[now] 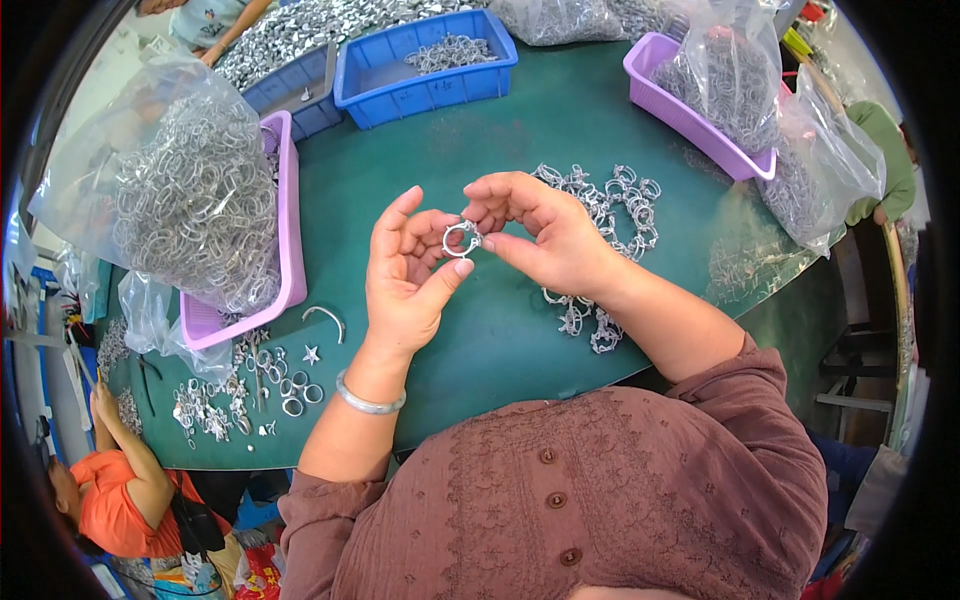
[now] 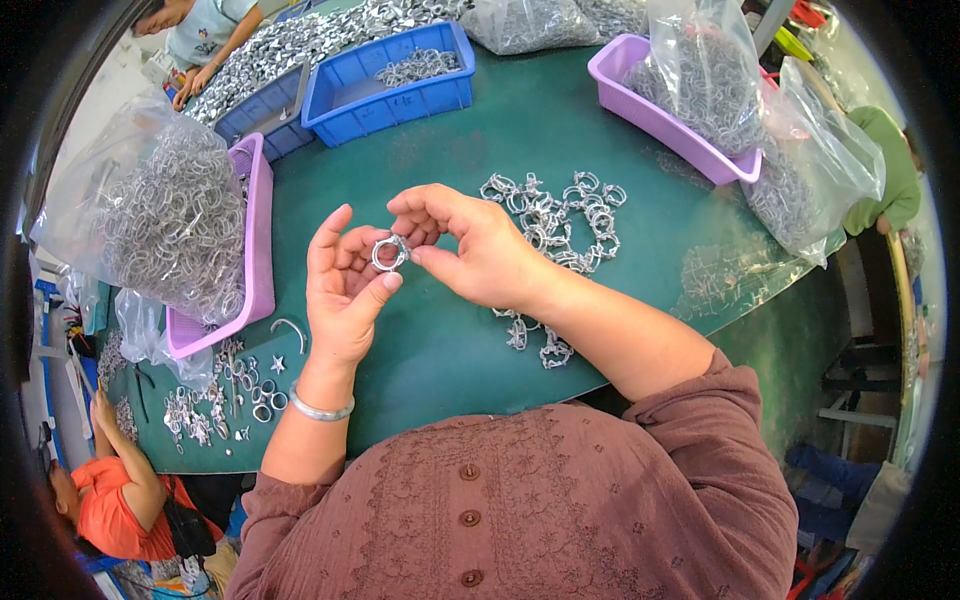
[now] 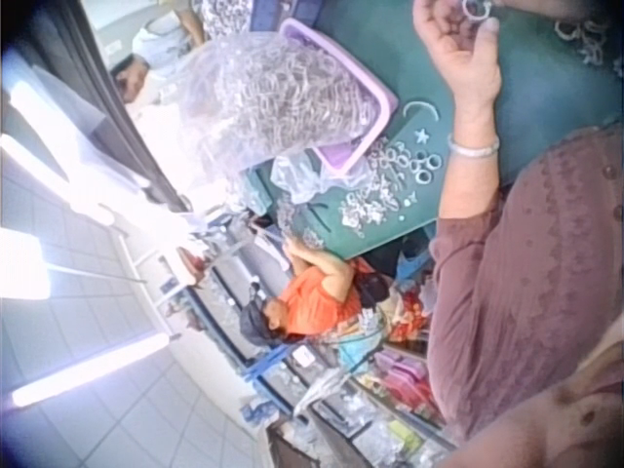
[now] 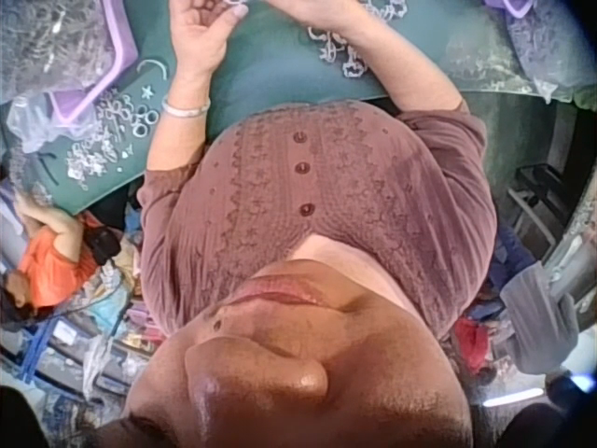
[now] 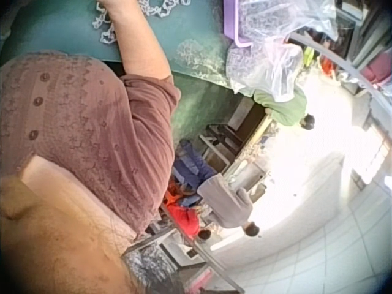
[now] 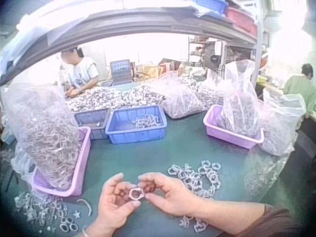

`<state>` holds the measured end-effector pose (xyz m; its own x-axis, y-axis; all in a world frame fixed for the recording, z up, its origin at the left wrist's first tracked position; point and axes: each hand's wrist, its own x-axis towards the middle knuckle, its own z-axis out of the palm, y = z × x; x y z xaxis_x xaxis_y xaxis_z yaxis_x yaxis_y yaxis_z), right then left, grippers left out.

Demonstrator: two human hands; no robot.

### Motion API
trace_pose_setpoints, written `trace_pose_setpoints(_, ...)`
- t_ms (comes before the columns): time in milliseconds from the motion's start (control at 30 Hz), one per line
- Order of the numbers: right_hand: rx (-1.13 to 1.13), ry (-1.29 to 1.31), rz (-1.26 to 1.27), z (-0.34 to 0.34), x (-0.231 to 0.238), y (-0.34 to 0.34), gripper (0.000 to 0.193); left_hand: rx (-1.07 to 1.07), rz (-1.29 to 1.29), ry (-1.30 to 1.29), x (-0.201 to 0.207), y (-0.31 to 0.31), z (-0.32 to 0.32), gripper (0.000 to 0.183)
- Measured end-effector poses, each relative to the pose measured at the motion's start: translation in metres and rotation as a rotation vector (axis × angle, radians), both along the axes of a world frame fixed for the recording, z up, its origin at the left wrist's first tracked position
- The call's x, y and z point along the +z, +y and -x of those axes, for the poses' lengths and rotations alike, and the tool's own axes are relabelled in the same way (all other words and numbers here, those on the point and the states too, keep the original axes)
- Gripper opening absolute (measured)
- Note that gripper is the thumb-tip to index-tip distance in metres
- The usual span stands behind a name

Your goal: The person assembles small metal jewelry pieces by picking up metal rings and attaching small metal components to them by hand.

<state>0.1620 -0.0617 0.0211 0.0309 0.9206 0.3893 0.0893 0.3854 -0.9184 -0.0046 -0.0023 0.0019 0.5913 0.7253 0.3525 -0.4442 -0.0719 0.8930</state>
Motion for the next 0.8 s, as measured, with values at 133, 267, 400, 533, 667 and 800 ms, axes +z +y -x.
trace_pose_setpoints(133,-0.036,-0.073,-0.067,0.0003,0.0004,0.0001,0.038,0.029,-0.05,0.035,0.0008,-0.0008,0.0004,0.068)
trace_pose_setpoints(267,-0.062,-0.119,-0.097,0.001,0.0011,-0.0003,0.037,0.065,-0.139,0.067,0.0002,-0.0006,0.0006,0.069)
trace_pose_setpoints(400,-0.084,-0.172,-0.121,0.0007,0.0035,-0.0022,0.039,0.084,-0.195,0.092,0.0,0.0001,0.0007,0.066)
trace_pose_setpoints(533,-0.109,-0.286,-0.2,0.0026,0.0063,-0.003,0.04,0.113,-0.28,0.14,-0.005,0.0032,0.0008,0.061)
trace_pose_setpoints(667,-0.107,-0.304,-0.221,0.0043,0.0081,-0.0037,0.041,0.096,-0.215,0.124,-0.0069,0.0029,-0.0001,0.059)
trace_pose_setpoints(800,-0.113,-0.32,-0.226,0.0021,0.0075,-0.0039,0.043,0.061,-0.155,0.13,-0.0066,0.0012,-0.0019,0.06)
